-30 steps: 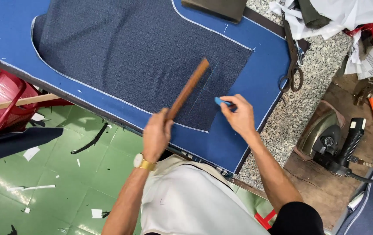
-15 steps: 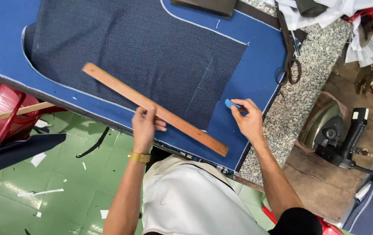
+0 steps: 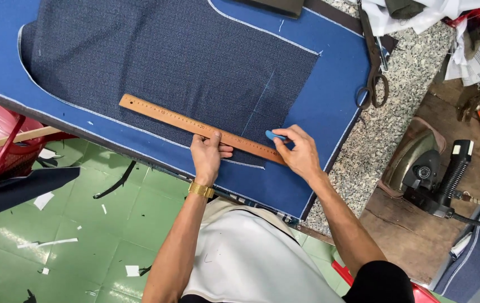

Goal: The person irons a dark blue denim garment piece on a blue work surface using a steam iron and a pressing block. They then use a ruler and chalk to mark lines on the fabric before folding it.

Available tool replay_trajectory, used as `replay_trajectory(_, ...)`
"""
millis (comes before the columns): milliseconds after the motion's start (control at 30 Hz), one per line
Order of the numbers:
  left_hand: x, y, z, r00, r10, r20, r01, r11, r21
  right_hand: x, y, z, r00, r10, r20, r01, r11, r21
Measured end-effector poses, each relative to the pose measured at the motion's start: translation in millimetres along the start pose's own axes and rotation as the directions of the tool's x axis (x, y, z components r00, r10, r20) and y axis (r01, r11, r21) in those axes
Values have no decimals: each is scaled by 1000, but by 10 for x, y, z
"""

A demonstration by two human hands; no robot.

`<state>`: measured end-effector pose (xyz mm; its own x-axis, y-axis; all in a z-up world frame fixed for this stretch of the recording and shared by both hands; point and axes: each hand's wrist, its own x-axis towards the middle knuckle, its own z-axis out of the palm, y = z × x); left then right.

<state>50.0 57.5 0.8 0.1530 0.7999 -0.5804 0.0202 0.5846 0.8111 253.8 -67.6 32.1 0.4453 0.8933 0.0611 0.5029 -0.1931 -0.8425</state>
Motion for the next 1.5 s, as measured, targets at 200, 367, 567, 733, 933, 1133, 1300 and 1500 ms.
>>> replay_trajectory(200, 29, -49, 26, 1000, 19, -17, -18, 1000, 17, 74, -15, 193, 994, -71, 79, 78, 993, -89)
replay_trajectory(367, 25, -37, 73, 998, 33, -49, -33, 999, 7, 186, -33, 390, 984, -130, 125, 144, 983, -115)
replay_trajectory(567, 5, 24, 112, 995, 27, -98, -21, 998, 66, 330, 71, 727, 958, -220, 185, 252, 953, -169)
replay_trajectory(733, 22, 9, 120, 993, 41, -107, -29, 993, 114, 448, 92, 869, 921, -320, 223, 355, 925, -139)
replay_trajectory(933, -26, 66, 117, 994, 44, -99, -29, 988, 153, 286, 142, 522, 926, -213, 311, 300, 916, -266)
replay_trajectory(1133, -85, -66, 52, 998, 58, -31, -55, 995, 87, 98, 270, -284, 995, 0, 104, 22, 977, -211)
replay_trajectory(1300, -267, -146, 11, 997, -20, 75, 18, 999, 26, -138, 548, -681, 985, 145, -93, -154, 983, -102)
replay_trajectory(1500, 137, 218, 528, 983, -16, 185, 13, 1000, 19, 114, 536, -752, 982, 70, -175, -98, 983, -153)
